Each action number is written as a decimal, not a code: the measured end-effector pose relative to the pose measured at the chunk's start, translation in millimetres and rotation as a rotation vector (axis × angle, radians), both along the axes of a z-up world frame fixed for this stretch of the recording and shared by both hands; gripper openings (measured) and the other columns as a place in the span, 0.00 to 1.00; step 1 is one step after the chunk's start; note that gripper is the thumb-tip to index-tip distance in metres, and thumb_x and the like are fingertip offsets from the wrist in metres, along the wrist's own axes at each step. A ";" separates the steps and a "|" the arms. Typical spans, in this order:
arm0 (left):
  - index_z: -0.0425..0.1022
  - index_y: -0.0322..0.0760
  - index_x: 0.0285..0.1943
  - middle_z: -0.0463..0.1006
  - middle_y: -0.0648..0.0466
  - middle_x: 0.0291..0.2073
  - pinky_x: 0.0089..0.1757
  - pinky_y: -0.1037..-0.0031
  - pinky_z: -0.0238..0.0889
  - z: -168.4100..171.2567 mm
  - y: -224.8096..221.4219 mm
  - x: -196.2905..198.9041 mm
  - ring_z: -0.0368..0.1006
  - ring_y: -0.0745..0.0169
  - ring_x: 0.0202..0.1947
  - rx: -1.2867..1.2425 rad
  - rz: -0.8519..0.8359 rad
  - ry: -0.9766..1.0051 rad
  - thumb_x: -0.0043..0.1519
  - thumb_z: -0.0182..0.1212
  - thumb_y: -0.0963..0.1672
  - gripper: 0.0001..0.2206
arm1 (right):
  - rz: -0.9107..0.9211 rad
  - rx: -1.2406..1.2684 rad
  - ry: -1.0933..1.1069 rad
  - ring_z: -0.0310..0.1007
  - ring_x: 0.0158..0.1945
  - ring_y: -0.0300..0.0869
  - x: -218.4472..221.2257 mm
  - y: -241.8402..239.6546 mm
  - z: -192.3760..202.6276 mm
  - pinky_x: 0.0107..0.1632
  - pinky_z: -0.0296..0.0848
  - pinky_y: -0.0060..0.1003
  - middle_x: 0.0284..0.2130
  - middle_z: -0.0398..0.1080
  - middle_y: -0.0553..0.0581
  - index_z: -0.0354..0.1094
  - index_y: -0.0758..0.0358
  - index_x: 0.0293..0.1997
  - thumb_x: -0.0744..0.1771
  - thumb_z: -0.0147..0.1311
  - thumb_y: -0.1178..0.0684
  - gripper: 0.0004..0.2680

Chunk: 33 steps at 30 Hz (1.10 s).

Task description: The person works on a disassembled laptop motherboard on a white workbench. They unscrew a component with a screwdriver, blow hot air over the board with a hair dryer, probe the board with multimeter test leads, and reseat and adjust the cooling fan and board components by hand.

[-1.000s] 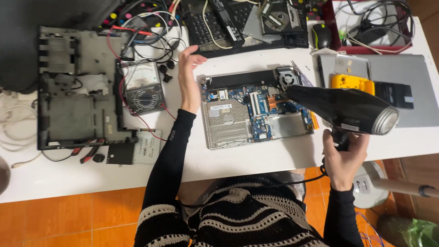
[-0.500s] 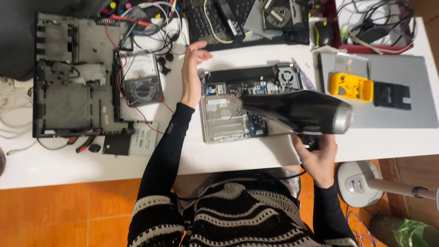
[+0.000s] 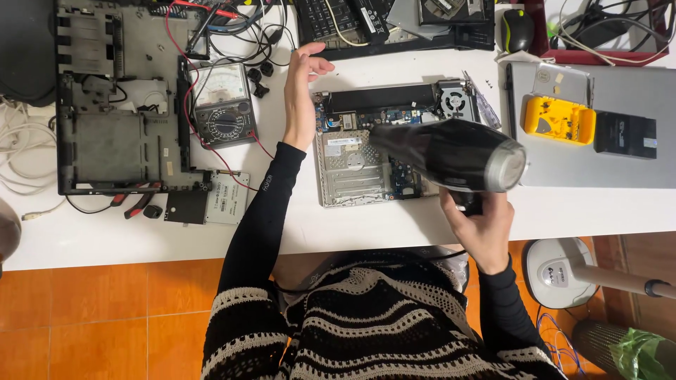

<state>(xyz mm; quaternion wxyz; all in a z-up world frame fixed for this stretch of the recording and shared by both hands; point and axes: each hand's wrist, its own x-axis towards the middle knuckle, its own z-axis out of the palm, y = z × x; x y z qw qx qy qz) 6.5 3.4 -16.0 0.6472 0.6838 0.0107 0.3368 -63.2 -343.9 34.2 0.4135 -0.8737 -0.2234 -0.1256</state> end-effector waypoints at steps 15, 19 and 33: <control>0.70 0.40 0.64 0.78 0.58 0.41 0.60 0.63 0.60 -10.6 3.4 3.4 0.74 0.65 0.51 0.002 -0.012 -0.078 0.74 0.34 0.56 0.25 | -0.240 0.527 0.016 0.70 0.29 0.38 -11.9 -76.6 -39.8 0.31 0.67 0.30 0.35 0.69 0.61 0.46 0.72 0.62 0.73 0.56 0.71 0.17; 0.71 0.41 0.63 0.79 0.56 0.43 0.59 0.64 0.60 -13.6 8.6 4.7 0.73 0.65 0.51 0.059 0.037 -0.086 0.74 0.33 0.56 0.25 | -0.158 0.512 -0.039 0.70 0.26 0.39 -16.9 -61.3 -25.3 0.29 0.68 0.30 0.39 0.73 0.62 0.44 0.66 0.75 0.73 0.54 0.70 0.23; 0.61 0.32 0.71 0.74 0.47 0.58 0.71 0.62 0.52 14.4 -44.7 -90.7 0.69 0.57 0.64 -0.033 0.036 -0.106 0.77 0.42 0.51 0.21 | 0.338 0.794 0.370 0.65 0.22 0.41 68.4 104.7 105.3 0.25 0.66 0.36 0.36 0.68 0.56 0.50 0.63 0.56 0.73 0.58 0.62 0.13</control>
